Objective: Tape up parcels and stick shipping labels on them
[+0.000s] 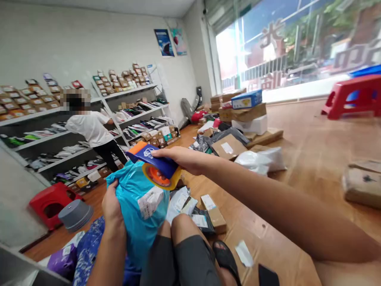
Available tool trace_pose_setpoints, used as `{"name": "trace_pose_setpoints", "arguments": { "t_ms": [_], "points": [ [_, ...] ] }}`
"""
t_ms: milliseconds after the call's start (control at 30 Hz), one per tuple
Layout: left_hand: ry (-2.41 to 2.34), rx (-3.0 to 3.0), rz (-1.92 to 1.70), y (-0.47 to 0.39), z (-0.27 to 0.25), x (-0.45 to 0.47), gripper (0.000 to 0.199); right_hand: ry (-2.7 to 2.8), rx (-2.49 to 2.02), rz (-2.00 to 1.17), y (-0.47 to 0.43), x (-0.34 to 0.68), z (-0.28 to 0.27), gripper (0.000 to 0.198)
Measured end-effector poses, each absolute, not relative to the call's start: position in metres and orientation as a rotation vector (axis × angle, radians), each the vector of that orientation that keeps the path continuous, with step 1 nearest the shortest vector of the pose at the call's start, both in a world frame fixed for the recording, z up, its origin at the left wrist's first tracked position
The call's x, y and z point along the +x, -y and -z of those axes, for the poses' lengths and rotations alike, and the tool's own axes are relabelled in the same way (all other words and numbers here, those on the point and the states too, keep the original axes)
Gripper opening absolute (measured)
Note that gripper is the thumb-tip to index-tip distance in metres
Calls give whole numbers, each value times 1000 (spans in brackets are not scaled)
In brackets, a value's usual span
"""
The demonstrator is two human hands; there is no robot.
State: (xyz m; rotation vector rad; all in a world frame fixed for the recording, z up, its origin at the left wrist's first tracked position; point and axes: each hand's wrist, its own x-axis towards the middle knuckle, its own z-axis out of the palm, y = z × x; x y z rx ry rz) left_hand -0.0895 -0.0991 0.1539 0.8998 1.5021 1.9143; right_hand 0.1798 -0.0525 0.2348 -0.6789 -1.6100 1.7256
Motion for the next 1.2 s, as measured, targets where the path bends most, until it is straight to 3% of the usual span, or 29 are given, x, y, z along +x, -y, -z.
{"name": "trace_pose_setpoints", "arguments": {
  "t_ms": [133, 300, 400, 500, 700, 833, 1000, 1200],
  "points": [
    [-1167, 650, -1929, 136, -94, -83, 49, 1818, -861, -1699, 65, 121, -234, 38],
    [-1148, 212, -1947, 225, 8, -101, 31, 1983, -997, -1912, 91, 86, -147, 49],
    [-1284, 294, -1813, 270, 39, -133, 44, 2067, -1091, -1932, 104, 78, -103, 62],
    [-1261, 425, -1664, 288, 41, -164, 56, 2117, -1022, -1983, 107, 66, -82, 67],
    [-1341, 586, -1367, 258, 16, -199, 51, 2216, -949, -2094, 107, 40, -84, 70],
    [-1252, 568, -1171, 232, 17, -204, 74, 2278, -990, -2050, 106, 34, -87, 72],
    [-1270, 688, -1048, 226, 21, -201, 55, 2383, -963, -2000, 107, 35, -81, 68],
    [-1257, 628, -1058, 238, 35, -203, 64, 2661, -958, -1807, 107, 44, -84, 69]
  ]
}}
